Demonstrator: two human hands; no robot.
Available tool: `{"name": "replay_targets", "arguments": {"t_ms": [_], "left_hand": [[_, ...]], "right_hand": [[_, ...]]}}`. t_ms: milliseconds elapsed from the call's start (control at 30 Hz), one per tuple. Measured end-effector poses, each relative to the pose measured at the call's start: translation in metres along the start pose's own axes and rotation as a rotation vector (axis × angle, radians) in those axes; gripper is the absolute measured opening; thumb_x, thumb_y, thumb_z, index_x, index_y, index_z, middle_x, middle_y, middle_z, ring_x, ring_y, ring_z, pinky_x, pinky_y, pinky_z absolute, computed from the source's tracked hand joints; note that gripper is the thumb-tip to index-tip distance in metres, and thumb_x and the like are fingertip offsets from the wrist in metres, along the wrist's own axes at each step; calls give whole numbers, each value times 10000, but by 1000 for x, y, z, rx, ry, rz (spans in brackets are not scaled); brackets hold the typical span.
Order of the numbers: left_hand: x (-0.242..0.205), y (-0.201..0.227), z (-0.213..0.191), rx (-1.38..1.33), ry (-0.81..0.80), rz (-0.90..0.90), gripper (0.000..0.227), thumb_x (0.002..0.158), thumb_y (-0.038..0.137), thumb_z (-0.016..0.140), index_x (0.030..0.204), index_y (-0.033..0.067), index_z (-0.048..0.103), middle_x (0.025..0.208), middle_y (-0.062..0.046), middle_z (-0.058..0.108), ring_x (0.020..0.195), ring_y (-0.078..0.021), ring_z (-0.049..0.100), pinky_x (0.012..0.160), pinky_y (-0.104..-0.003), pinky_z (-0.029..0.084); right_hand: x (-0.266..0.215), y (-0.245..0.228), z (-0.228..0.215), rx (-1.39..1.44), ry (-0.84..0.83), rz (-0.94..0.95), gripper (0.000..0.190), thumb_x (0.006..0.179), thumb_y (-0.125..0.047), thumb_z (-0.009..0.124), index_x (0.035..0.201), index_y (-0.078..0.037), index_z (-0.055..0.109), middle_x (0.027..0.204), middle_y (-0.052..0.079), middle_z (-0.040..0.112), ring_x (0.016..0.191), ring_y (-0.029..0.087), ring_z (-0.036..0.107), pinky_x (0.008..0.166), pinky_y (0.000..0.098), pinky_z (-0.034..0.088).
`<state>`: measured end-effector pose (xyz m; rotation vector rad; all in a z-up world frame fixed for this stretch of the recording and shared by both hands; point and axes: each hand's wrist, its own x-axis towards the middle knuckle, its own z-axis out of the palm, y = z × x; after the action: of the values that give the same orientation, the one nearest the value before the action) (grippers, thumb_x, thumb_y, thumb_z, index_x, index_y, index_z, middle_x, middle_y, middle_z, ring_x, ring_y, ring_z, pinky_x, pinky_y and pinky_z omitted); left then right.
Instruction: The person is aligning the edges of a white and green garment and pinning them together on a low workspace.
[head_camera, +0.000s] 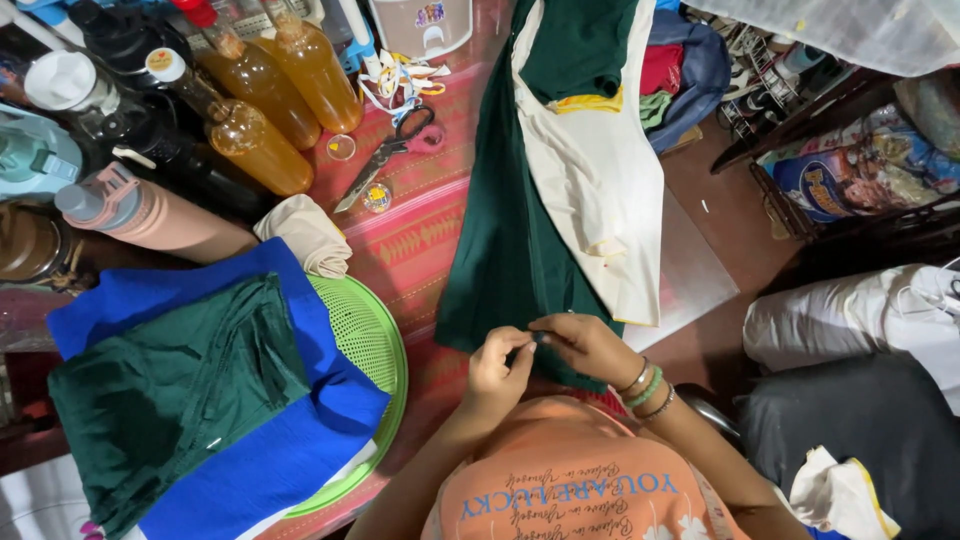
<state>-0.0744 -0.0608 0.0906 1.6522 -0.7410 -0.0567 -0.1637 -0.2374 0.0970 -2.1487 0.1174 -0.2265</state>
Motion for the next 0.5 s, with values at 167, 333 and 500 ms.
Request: {"name": "replay_targets", "arguments": {"t_ms": [167,333,500], "left_hand": [[8,-37,-10,7,37,15,87,892,151,758,966,186,728,872,-2,808,840,-211,787,713,-332,630],[11,-110,-44,750,-89,-234,522,808,181,786,1244,-62,634,1177,-329,625,1005,-518,646,855,-619,554],[4,-120,-52,816,-144,-325,302,803,189,786,1040,51,659,983,-177,656,879,-419,649,781,-536,532]], "right_hand": [[-23,51,-16,43,104,-27,251,887,-66,699,1098,-158,798,1023,41,804,992,239,756,914,382,566],[-54,60,-95,220,520,290,296,893,5,563,1138,-61,717,1050,151,758,903,225,713,870,328,549],[-37,26,-142,758,833,24,175,934,-7,613,1094,-73,590,920,48,658,683,70,638,647,155,526]]}}
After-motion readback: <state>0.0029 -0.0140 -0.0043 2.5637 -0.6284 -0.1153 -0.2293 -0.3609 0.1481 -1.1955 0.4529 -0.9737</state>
